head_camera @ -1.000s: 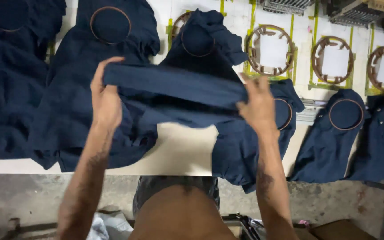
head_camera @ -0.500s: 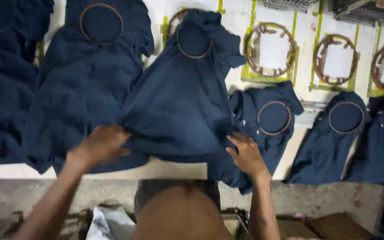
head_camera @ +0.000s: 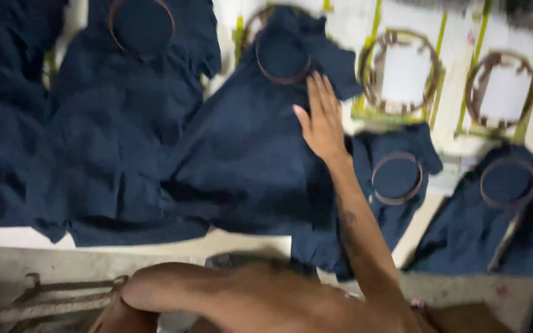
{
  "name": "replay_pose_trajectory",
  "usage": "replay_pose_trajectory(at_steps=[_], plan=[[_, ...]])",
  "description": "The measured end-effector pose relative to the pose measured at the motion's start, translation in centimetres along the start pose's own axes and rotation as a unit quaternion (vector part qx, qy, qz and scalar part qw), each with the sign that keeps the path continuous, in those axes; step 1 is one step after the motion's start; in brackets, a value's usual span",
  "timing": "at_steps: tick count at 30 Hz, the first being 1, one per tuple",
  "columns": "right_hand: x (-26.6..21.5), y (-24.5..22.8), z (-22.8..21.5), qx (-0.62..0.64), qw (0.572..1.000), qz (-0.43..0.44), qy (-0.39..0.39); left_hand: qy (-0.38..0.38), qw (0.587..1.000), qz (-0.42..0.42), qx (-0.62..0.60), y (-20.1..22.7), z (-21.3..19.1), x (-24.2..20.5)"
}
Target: Placing and smoothing dark blue fabric garments onto circular embroidery hoops on a multi-head embroidery machine.
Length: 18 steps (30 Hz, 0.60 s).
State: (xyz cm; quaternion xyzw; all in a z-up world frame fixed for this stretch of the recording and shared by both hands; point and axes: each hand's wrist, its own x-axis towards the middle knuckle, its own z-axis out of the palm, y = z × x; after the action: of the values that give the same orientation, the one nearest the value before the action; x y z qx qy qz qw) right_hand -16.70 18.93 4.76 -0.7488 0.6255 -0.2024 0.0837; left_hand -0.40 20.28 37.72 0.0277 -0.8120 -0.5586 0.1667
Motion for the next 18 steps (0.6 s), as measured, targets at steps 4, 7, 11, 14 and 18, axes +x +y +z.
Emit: replay_pose_trajectory(at_steps=[4,7,11,14,18], plan=[[1.6,5.8,3.7,-0.002,0.999,0.04,-0.027,0.134,0.985,-0.03,0.104,-21.0,6.4,-1.0],[6.3,4.2,0.6,0.031,0.998,0.032,0.05,0.33,0.876,-0.142,0.321,-32.2,3.1,-2.4],[13.6,4.9,1.4,0.026,0.987,-0.041,0.152,0.316,0.78,-0.222,0.493,-39.8,-0.2,-5.3],[16.6,7.3,6.3,-0.08,0.99,-0.013,0.119,0.3,0.793,-0.256,0.465,-38.4,-0.3,-6.3],[20.2,6.6,7.6,0.007,0.988,-0.097,0.116,0.323,0.772,-0.311,0.45,-38.8,-0.1,-6.4]])
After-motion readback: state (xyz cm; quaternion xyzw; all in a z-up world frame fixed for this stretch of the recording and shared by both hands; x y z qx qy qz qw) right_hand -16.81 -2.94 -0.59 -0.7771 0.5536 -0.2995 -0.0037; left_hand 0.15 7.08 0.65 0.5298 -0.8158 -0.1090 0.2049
